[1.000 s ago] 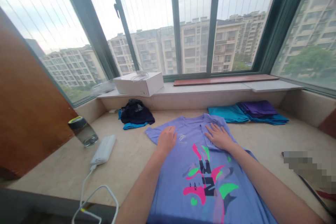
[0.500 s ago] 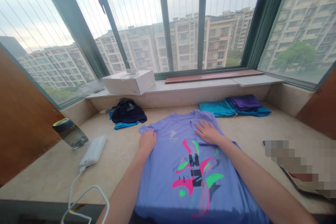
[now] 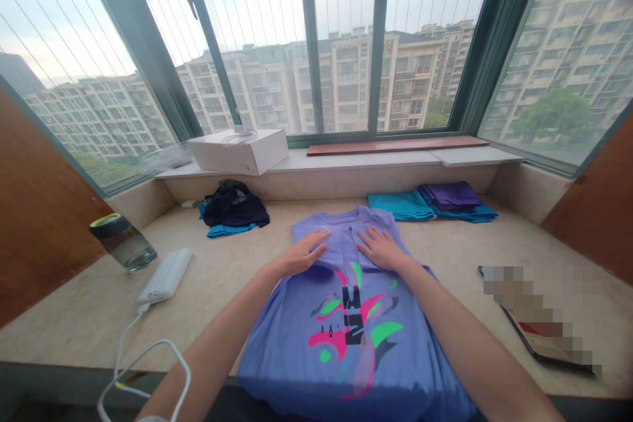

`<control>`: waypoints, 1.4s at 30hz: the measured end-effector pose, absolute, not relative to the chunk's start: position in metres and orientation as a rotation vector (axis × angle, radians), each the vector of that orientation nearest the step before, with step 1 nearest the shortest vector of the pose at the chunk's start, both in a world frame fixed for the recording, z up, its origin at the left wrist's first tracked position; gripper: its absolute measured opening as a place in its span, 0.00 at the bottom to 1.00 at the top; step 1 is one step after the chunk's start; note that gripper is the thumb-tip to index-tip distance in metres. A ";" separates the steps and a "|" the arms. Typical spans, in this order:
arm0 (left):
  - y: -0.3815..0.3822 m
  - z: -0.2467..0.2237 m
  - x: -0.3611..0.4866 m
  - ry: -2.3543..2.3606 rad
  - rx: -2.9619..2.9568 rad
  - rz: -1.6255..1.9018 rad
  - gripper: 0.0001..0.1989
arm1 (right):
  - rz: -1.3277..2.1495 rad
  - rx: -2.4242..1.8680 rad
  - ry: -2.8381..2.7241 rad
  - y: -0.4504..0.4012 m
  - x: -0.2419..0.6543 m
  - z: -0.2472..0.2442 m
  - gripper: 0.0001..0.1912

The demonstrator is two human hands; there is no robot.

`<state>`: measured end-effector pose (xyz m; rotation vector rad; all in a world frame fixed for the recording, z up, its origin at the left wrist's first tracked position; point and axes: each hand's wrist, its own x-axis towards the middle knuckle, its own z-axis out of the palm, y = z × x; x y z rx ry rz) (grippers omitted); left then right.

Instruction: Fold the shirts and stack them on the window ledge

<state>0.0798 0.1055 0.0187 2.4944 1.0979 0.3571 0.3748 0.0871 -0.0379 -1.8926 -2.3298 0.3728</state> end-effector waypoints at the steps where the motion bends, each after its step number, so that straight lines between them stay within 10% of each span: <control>1: 0.105 0.014 0.084 1.137 2.521 0.282 0.31 | 0.374 -1.893 -2.331 0.087 0.375 -0.037 0.36; 21: 0.175 -0.010 0.060 1.836 2.539 0.294 0.29 | 0.144 -2.044 -1.822 0.093 0.415 -0.019 0.29; 42: 0.204 -0.014 0.098 1.581 2.616 0.358 0.28 | 0.448 -1.854 -1.828 0.160 0.432 -0.015 0.36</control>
